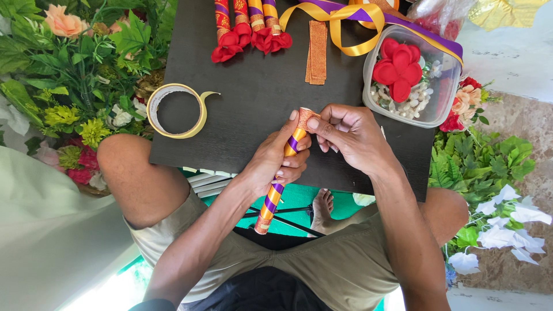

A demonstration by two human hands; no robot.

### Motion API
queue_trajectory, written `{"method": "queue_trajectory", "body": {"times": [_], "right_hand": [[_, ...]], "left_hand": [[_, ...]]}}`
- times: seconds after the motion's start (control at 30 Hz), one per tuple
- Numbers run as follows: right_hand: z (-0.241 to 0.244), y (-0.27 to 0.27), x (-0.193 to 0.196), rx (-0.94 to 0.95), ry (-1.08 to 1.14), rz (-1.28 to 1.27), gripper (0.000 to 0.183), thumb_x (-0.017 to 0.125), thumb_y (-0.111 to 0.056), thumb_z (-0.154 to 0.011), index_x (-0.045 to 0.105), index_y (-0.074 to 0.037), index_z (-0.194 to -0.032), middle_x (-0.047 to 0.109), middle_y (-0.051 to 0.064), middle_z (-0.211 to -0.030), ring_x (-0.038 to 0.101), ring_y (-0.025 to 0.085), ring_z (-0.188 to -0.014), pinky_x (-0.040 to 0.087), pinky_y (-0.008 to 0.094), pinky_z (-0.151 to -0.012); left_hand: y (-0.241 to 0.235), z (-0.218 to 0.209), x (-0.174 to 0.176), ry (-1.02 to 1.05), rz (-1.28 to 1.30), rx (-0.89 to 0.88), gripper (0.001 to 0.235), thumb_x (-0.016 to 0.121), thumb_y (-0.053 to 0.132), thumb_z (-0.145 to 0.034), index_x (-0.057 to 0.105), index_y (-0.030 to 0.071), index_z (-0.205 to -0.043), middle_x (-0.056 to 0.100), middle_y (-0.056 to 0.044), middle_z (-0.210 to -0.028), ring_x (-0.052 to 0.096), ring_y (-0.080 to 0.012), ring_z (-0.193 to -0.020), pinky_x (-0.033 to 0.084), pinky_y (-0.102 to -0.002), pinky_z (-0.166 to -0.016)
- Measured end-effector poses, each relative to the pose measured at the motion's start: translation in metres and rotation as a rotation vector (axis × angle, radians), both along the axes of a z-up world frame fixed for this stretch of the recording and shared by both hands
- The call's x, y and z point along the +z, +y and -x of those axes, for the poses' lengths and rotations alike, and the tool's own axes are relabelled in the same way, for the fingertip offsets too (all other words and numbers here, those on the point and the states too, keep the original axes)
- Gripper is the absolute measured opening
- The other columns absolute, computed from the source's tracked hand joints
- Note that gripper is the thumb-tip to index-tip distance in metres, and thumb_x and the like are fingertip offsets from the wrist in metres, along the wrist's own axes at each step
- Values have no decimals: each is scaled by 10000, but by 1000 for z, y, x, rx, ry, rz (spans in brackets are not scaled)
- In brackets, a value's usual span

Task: The person cuts a small piece of tape using shears, applies it to the end of a decorative purple and gold tube, and then affixes a red artificial flower to the tip.

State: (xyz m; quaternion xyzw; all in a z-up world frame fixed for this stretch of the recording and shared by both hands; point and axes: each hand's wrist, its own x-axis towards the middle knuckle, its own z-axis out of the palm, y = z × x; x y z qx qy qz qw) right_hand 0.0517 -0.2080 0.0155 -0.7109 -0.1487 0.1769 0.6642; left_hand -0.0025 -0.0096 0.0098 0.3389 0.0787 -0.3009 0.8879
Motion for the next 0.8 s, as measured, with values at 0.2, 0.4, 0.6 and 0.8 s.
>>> {"method": "queue_trajectory", "body": {"times": [0.2, 0.4, 0.6, 0.8], "right_hand": [[2, -2, 9, 7, 9, 15, 312, 780, -112, -1118, 713, 6, -837, 665, 109, -687, 672, 138, -599, 497, 228, -511], [0, -8, 0, 17, 31, 6, 278, 801, -107, -1100, 741, 25, -862, 681, 120, -680, 668, 139, -571, 497, 234, -491], [3, 4, 17, 18, 88, -50, 282, 819, -127, -1064, 724, 63, -1250, 684, 109, -795, 634, 114, -592, 473, 218, -494], [0, 3, -4, 20, 60, -73, 170, 806, -95, -1085, 802, 73, -1064, 674, 136, -758, 617, 94, -604, 522, 221, -520]], "left_hand": [[1, 0, 1, -8, 33, -35, 604, 427, 667, -1176, 476, 119, -927, 267, 81, -617, 308, -20, -357, 321, -195, -268], [3, 0, -3, 10, 141, -103, 603, 416, 692, -1169, 452, 146, -915, 242, 96, -617, 282, 2, -365, 296, -180, -261], [6, 0, -13, 77, 297, -185, 608, 414, 704, -1172, 424, 163, -895, 204, 112, -610, 250, 14, -358, 259, -165, -252], [7, 2, -13, 101, 276, -223, 665, 408, 755, -1154, 449, 148, -887, 248, 92, -582, 298, -4, -347, 301, -186, -248]]}}
